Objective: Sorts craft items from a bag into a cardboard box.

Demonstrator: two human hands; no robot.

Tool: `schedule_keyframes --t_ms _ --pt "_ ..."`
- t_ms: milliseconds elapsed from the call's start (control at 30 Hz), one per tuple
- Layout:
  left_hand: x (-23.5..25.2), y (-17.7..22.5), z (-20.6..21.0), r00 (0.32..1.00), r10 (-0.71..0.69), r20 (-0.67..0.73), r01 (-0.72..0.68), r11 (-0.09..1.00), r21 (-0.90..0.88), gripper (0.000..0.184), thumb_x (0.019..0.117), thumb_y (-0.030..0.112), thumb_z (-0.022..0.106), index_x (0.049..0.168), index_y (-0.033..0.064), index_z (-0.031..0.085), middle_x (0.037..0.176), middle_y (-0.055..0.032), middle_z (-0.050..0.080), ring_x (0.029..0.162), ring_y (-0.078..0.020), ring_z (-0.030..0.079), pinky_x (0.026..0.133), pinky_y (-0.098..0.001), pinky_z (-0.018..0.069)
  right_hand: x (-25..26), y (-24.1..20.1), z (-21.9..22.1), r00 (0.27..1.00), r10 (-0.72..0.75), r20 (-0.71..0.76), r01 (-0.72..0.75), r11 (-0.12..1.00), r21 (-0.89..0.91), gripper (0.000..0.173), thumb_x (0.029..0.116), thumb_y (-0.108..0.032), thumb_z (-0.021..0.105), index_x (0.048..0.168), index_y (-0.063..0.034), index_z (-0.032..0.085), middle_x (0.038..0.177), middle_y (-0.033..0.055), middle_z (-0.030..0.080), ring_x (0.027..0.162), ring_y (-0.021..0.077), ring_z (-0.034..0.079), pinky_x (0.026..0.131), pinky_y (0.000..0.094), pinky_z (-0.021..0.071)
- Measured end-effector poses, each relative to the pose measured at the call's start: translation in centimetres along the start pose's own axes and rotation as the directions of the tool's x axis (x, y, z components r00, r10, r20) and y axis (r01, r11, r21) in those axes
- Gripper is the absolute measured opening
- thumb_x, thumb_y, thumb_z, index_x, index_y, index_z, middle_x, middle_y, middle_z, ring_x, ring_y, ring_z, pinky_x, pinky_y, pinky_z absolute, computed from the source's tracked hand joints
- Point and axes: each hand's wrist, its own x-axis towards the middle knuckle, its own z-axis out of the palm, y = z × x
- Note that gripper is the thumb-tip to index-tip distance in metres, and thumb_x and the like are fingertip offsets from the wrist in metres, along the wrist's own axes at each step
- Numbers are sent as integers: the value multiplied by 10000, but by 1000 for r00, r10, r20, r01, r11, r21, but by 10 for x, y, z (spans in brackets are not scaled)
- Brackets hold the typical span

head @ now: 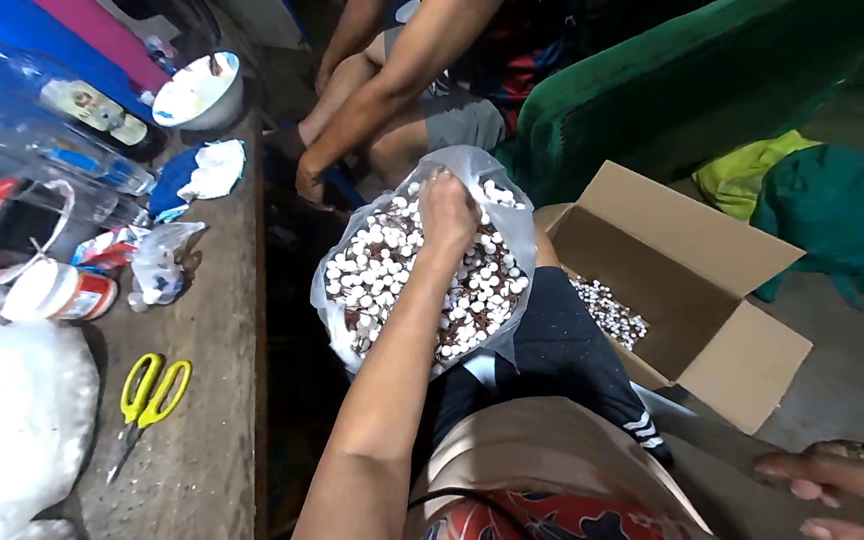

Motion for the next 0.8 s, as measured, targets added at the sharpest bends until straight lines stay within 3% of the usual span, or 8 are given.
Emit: schedule_keyframes --t_ms 67,167,267,367,467,600,700,800 --pt "-20 -10 -5 989 22 -147 -41 991 -129 155 883 47 692 948 -90 723 985 -262 708 981 -409 691 897 -552 527 0 2 0 1000 -7 -5 7 1000 14 341 986 -112 625 1205 147 656 993 341 686 870 489 683 834 636 527" --pt "-66 -17 -28 980 -114 -161 39 912 -408 241 960 52 648 1154 -90 666 1111 -237 689 988 -278 681 867 -414 556 2 1 1 1000 -13 19 13 1000 19 341 993 -109 617 1206 155 649 1009 350 684 879 495 684 847 641 524" --pt "-89 -15 -45 908 -418 26 281 563 -777 205 997 65 617 1190 11 659 1097 -47 696 912 -71 661 830 -262 554 3 0 0 999 -13 30 12 1000 19 342 996 -110 619 1206 159 645 1012 357 679 881 509 677 847 650 517" --pt "-98 -7 -53 826 -514 234 402 245 -882 173 1016 3 540 1124 45 669 1015 -16 737 798 -79 694 744 -253 591 3 0 0 1000 -18 26 18 1000 4 361 1000 -138 625 1212 153 646 1011 348 684 881 504 679 843 651 519" --pt "-111 17 -49 824 -307 477 565 366 -740 168 946 -55 603 1108 -36 645 870 -34 718 696 -74 669 675 -252 583 3 -2 -1 1000 -8 27 8 1000 -10 349 993 -132 633 1208 143 654 1009 338 688 882 494 684 836 650 523" --pt "-109 72 -9 638 141 757 575 568 -590 255 975 70 651 1166 -98 641 950 -107 694 757 -70 665 721 -240 572 3 -2 -1 999 4 33 -4 1000 -7 340 987 -121 638 1213 133 657 1005 329 690 876 475 686 830 630 532" --pt "-105 95 0 679 248 691 510 517 -687 507 979 70 663 1424 -112 503 1361 -278 589 1138 -220 677 969 -305 551 1 0 -1 1000 6 20 -6 1000 -11 351 989 -131 634 1214 139 655 1003 337 686 875 486 683 836 629 532" --pt "-113 78 -5 840 93 535 358 645 -675 364 976 92 644 1287 -98 635 1193 -237 690 1015 -211 701 892 -322 560 0 3 0 1000 10 14 -10 1000 6 333 992 -111 628 1206 143 657 1008 348 684 890 505 681 854 650 520"
